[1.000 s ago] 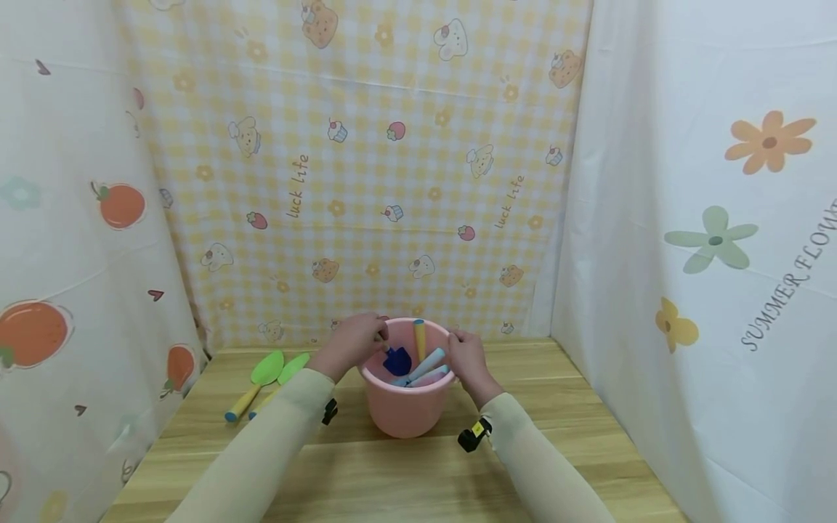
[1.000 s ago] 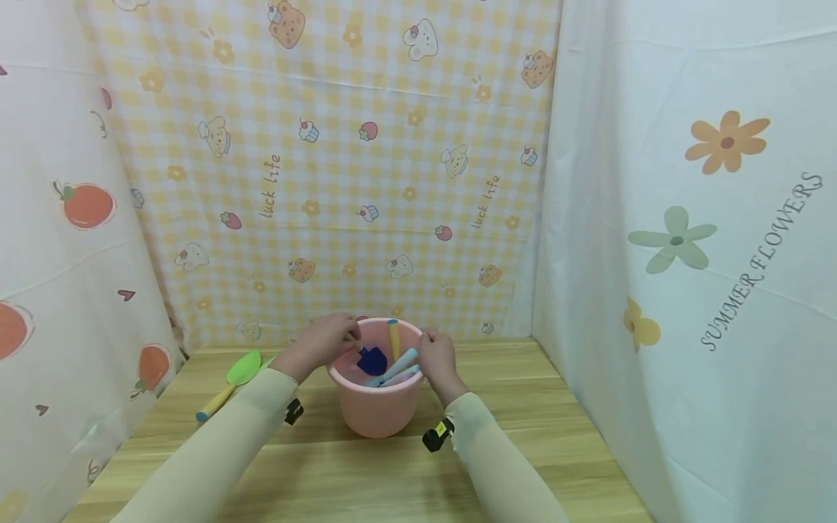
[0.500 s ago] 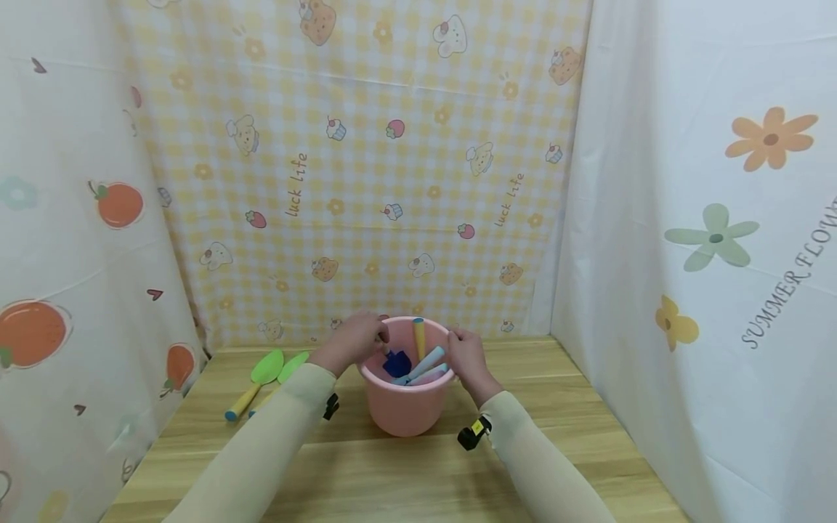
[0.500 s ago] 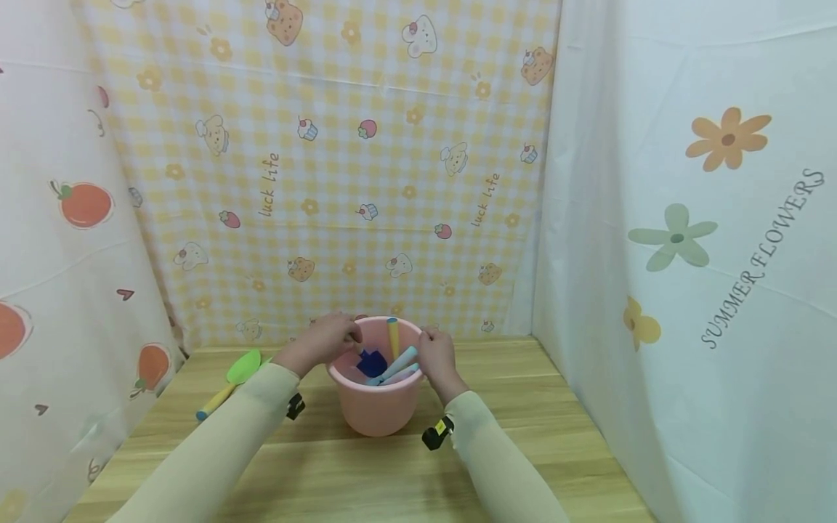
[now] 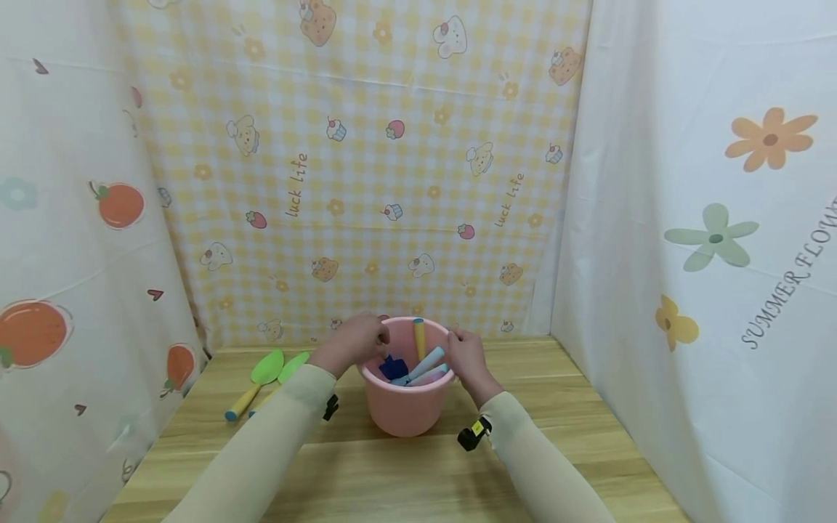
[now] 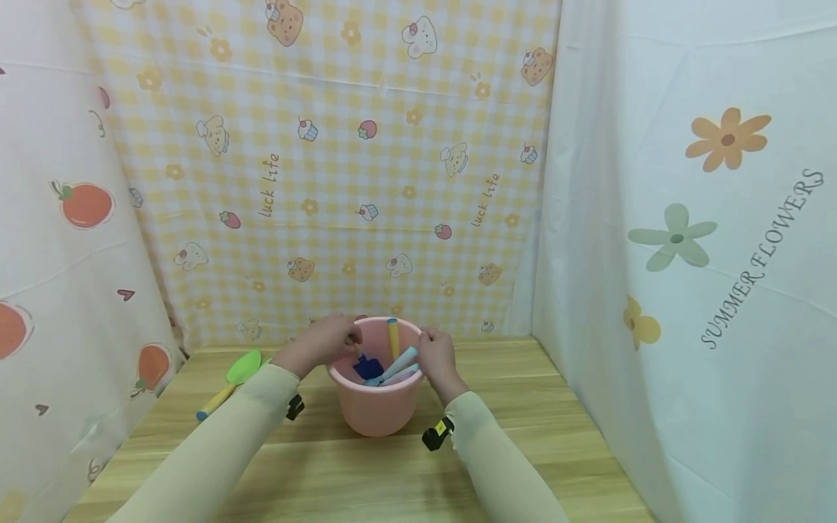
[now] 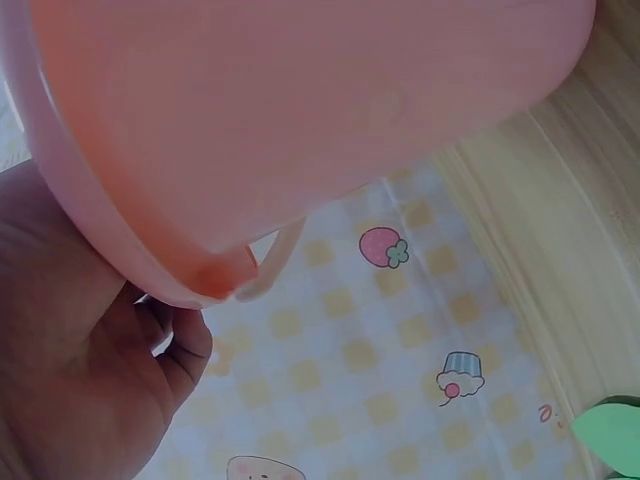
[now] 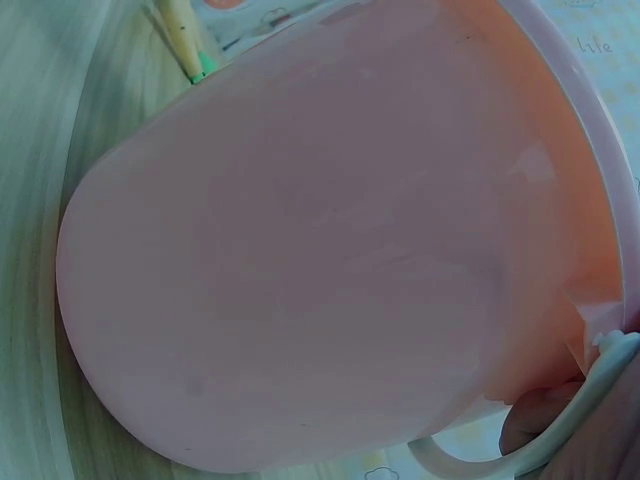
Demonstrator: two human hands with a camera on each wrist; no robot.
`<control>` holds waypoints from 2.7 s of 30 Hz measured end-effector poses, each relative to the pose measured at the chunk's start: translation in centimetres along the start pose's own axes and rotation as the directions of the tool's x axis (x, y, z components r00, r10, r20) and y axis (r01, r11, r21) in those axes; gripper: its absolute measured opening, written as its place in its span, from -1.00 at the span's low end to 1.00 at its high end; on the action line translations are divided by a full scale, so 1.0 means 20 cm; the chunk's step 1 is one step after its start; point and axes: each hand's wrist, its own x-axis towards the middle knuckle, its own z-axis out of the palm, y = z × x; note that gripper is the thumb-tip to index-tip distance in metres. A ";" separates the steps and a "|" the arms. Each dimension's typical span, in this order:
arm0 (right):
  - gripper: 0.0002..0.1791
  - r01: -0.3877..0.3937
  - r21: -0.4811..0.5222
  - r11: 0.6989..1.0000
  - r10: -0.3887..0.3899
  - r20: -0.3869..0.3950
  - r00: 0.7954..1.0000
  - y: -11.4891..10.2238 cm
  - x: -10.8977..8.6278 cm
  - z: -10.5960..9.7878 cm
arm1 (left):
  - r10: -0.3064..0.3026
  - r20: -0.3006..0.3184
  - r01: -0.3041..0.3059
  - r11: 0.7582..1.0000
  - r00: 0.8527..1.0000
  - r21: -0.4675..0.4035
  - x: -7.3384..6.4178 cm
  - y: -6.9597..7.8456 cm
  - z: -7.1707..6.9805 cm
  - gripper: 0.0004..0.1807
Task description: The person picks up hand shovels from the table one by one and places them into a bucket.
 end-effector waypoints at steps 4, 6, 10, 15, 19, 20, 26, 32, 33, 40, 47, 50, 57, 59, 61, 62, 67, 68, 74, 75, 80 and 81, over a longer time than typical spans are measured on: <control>-0.57 0.009 -0.006 1.000 -0.009 -0.012 1.000 0.00 0.00 0.00 | 0.002 0.000 -0.002 1.000 1.000 0.013 -0.01 0.00 0.00 -0.86; -0.57 0.008 -0.002 1.000 -0.008 -0.012 1.000 0.00 0.00 -0.01 | 0.007 -0.002 -0.006 1.000 1.000 0.017 -0.01 0.00 -0.01 -0.85; -0.56 -0.004 0.008 1.000 0.004 -0.002 1.000 0.00 0.00 0.00 | 0.004 0.001 -0.004 1.000 1.000 -0.013 -0.03 0.00 -0.01 -0.82; -0.56 0.022 -0.010 1.000 -0.023 -0.008 1.000 0.00 0.00 0.00 | -0.002 0.001 0.002 0.998 1.000 -0.057 -0.03 -0.01 -0.01 -0.80; -0.57 0.036 -0.020 0.999 -0.037 -0.013 0.999 0.00 0.01 0.00 | 0.009 -0.008 -0.009 0.998 1.000 -0.062 -0.03 -0.02 0.00 -0.81; -0.57 0.034 -0.020 0.999 -0.034 -0.014 0.999 0.00 0.01 0.00 | 0.010 -0.012 -0.011 0.998 1.000 -0.059 -0.03 -0.02 0.00 -0.82; -0.57 0.031 -0.025 0.999 -0.031 -0.019 0.999 0.01 0.01 0.01 | 0.023 -0.039 -0.025 0.998 0.999 -0.053 -0.04 -0.03 0.00 -0.86; -0.57 0.042 -0.031 0.999 -0.043 -0.021 0.999 0.01 0.01 0.01 | 0.030 -0.057 -0.035 0.996 0.998 -0.082 -0.04 -0.04 0.02 -0.83; -0.57 0.046 -0.032 0.998 -0.047 -0.021 0.999 0.00 0.01 0.01 | 0.027 -0.060 -0.033 0.995 0.998 -0.097 -0.05 -0.04 0.02 -0.82; -0.56 0.038 -0.032 0.999 -0.038 -0.009 0.999 0.00 0.01 0.01 | 0.011 -0.113 -0.035 0.976 0.994 -0.216 -0.08 -0.08 0.03 -0.77; -0.56 0.036 -0.019 0.999 -0.036 -0.011 0.999 -0.01 0.00 0.00 | -0.009 -0.177 -0.037 0.966 0.984 -0.257 -0.12 -0.13 0.03 -0.71; -0.56 0.027 -0.020 0.999 -0.027 -0.009 1.000 -0.01 0.00 0.00 | -0.023 -0.201 -0.035 0.959 0.979 -0.282 -0.14 -0.16 0.02 -0.72; -0.54 0.016 -0.031 0.999 -0.016 0.004 1.000 -0.01 0.00 0.01 | -0.087 -0.259 0.013 0.961 0.962 -0.275 -0.22 -0.26 0.00 -0.68; -0.53 0.012 -0.029 1.000 -0.012 0.007 1.000 -0.01 0.00 0.00 | -0.107 -0.265 0.035 0.964 0.958 -0.263 -0.24 -0.30 0.00 -0.64; -0.53 0.014 -0.028 1.000 -0.013 0.008 1.000 -0.01 0.00 0.00 | -0.132 -0.266 0.060 0.963 0.955 -0.262 -0.28 -0.34 -0.01 -0.59; -0.53 0.016 -0.028 0.999 -0.016 0.008 1.000 -0.01 0.00 0.00 | -0.144 -0.262 0.072 0.961 0.954 -0.265 -0.30 -0.36 -0.01 -0.57; -0.54 0.028 -0.032 0.999 -0.028 -0.005 1.000 -0.01 0.00 0.01 | -0.194 -0.254 0.128 0.959 0.948 -0.255 -0.39 -0.51 0.02 -0.56; -0.54 0.029 -0.034 0.999 -0.029 -0.007 1.000 -0.01 0.00 0.01 | -0.201 -0.249 0.137 0.958 0.948 -0.251 -0.40 -0.54 0.03 -0.58; -0.55 0.033 -0.044 0.998 -0.034 -0.010 0.999 -0.01 0.00 0.01 | -0.267 -0.197 0.217 0.945 0.943 -0.243 -0.52 -0.71 0.10 -0.68; -0.55 0.035 -0.044 0.998 -0.036 -0.009 0.999 -0.01 0.00 0.01 | -0.281 -0.187 0.233 0.942 0.941 -0.240 -0.54 -0.74 0.11 -0.68; -0.55 0.038 -0.036 0.999 -0.038 -0.011 0.999 -0.01 0.00 0.01 | -0.315 -0.130 0.286 0.936 0.940 -0.204 -0.62 -0.82 0.16 -0.57; -0.55 0.040 -0.032 0.999 -0.041 -0.011 0.999 -0.01 0.00 0.01 | -0.320 -0.122 0.293 0.936 0.940 -0.195 -0.63 -0.83 0.17 -0.54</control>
